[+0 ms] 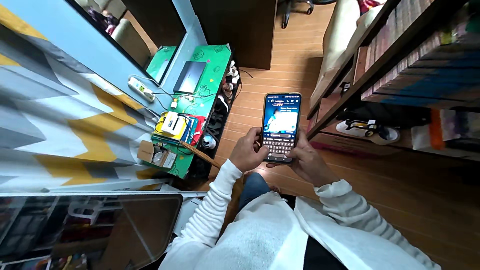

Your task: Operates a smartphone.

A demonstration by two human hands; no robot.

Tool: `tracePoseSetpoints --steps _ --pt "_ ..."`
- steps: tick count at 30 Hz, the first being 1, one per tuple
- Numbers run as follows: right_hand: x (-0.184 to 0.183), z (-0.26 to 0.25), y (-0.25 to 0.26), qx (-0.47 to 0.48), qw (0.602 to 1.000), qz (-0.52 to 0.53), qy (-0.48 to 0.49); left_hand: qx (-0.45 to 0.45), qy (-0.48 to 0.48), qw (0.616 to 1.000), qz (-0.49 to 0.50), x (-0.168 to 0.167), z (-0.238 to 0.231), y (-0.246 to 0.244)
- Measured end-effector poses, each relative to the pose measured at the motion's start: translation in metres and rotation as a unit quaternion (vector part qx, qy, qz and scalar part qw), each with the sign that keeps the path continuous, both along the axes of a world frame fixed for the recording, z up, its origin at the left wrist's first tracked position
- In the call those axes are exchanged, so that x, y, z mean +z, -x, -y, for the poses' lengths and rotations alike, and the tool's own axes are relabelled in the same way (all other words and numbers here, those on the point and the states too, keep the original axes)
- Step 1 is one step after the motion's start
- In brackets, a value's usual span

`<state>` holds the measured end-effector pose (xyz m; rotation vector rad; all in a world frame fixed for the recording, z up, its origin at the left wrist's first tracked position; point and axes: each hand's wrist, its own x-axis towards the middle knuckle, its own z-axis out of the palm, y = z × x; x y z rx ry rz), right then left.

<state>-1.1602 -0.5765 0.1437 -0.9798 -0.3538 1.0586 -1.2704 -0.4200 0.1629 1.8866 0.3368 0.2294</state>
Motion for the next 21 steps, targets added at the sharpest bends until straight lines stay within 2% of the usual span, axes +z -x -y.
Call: tracePoseSetpoints --steps 21 --pt "-0.0023 -0.0001 -0.004 0.019 1.0 0.0 -0.009 0.012 0.007 1.0 -0.011 0.0008 0.0021 0.0006"
